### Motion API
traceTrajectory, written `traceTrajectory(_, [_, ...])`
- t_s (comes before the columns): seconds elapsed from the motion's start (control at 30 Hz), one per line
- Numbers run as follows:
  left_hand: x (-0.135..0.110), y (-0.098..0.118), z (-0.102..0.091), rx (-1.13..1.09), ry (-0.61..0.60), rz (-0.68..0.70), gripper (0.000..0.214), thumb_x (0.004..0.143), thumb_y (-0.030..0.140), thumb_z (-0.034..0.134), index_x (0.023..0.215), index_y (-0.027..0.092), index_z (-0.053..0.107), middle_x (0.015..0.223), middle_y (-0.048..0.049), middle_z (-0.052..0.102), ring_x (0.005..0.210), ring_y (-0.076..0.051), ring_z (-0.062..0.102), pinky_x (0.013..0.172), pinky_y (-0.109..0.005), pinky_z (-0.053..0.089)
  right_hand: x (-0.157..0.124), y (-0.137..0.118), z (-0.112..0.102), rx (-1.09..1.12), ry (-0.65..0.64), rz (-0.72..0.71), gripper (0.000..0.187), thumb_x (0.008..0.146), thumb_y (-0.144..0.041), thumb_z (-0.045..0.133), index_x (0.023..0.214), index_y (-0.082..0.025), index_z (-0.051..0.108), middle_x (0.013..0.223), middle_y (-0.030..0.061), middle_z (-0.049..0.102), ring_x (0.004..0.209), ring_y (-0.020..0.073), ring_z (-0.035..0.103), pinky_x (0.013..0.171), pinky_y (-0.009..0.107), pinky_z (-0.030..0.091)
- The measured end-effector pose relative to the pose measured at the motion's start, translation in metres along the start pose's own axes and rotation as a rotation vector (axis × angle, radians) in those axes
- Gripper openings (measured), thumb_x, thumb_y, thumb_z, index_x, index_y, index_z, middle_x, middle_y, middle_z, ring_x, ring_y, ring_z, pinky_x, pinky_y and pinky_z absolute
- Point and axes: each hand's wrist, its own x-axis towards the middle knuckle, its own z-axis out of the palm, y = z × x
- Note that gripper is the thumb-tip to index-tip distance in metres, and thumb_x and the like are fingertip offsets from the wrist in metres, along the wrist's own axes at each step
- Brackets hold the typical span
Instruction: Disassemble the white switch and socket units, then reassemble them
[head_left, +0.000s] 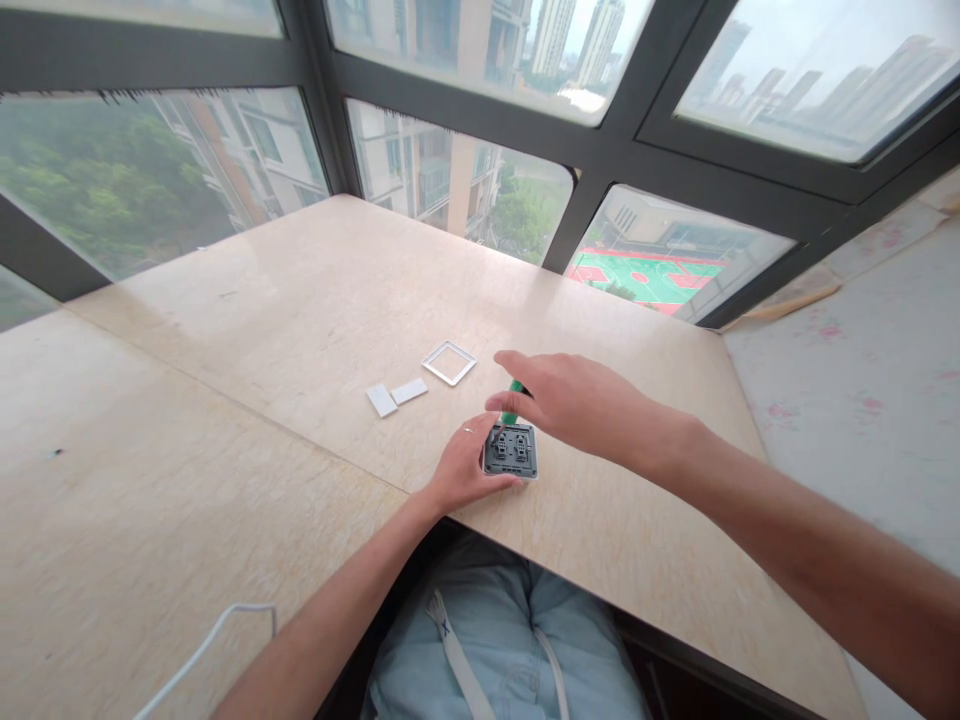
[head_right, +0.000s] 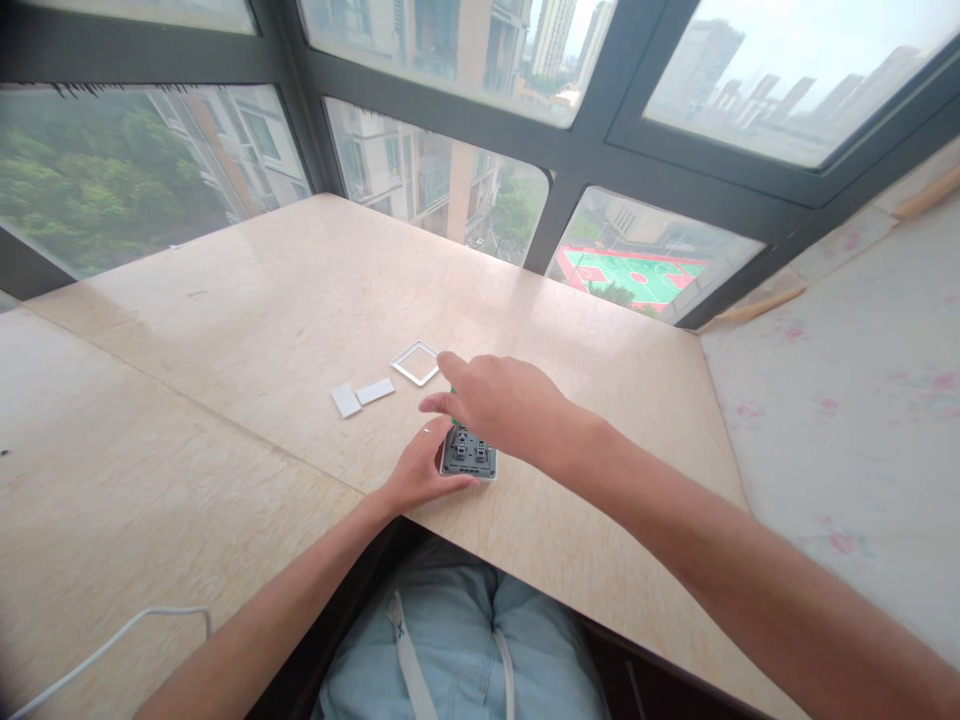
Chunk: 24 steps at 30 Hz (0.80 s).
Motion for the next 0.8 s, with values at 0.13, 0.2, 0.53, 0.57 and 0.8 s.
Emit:
traceTrajectory(0.13, [-0.001, -0.002, 0.001, 0.007, 0.006, 0.003, 0.095, 0.067, 0.056, 0.085, 0.144, 0.02, 0.041, 0.142, -0.0173, 0.054, 0.133, -0.038, 0.051, 0.111, -0.055, 0.041, 0.001, 0.001, -0.004, -0.124, -0.016, 0.098, 0.035, 0.102, -0.042, 0.046, 0.109, -0.013, 0.065, 0.092, 0.0155, 0.072, 0.087, 0.0309, 0.071, 0.069, 0.035, 0.047])
traceTrajectory(0.2, [-0.001, -0.003, 0.002, 0.009, 0.007, 0.009, 0.096, 0.067, 0.057, 0.085, 0.144, 0.02, 0.041, 0.142, -0.0176, 0.054, 0.132, -0.038, 0.051, 0.111, -0.055, 0.041, -0.002, 0.008, -0.005, -0.003, -0.031, -0.025, 0.023, 0.096, -0.023, 0.056, 0.116, -0.015, 0.063, 0.117, 0.0153, 0.068, 0.098, 0.0263, 0.069, 0.078, 0.032, 0.049])
traceTrajectory(0.53, [0.001, 0.002, -0.001, -0.012, 0.0, 0.004, 0.088, 0.067, 0.055, 0.085, 0.139, 0.022, 0.046, 0.137, -0.0145, 0.058, 0.128, -0.036, 0.054, 0.108, -0.053, 0.044, 0.003, -0.001, 0.003, -0.187, 0.089, 0.068, 0.044, 0.102, -0.052, 0.044, 0.106, -0.014, 0.066, 0.088, 0.0137, 0.073, 0.08, 0.0301, 0.071, 0.062, 0.033, 0.043])
traceTrajectory(0.57, [0.001, 0.002, -0.001, -0.016, -0.002, 0.006, 0.089, 0.067, 0.055, 0.085, 0.139, 0.023, 0.045, 0.137, -0.0145, 0.058, 0.128, -0.036, 0.054, 0.109, -0.054, 0.043, 0.004, -0.001, 0.003, -0.219, 0.088, 0.092, 0.048, 0.102, -0.054, 0.042, 0.102, -0.014, 0.067, 0.083, 0.0138, 0.072, 0.078, 0.0308, 0.071, 0.061, 0.033, 0.042])
traceTrajectory(0.8, [0.001, 0.0, 0.001, -0.011, 0.011, 0.02, 0.092, 0.068, 0.055, 0.084, 0.143, 0.022, 0.042, 0.141, -0.016, 0.055, 0.131, -0.036, 0.052, 0.11, -0.054, 0.042, -0.006, 0.017, 0.0, 0.162, 0.01, -0.209, 0.03, 0.088, -0.009, 0.06, 0.116, -0.018, 0.064, 0.135, 0.0132, 0.06, 0.104, 0.022, 0.067, 0.084, 0.03, 0.049])
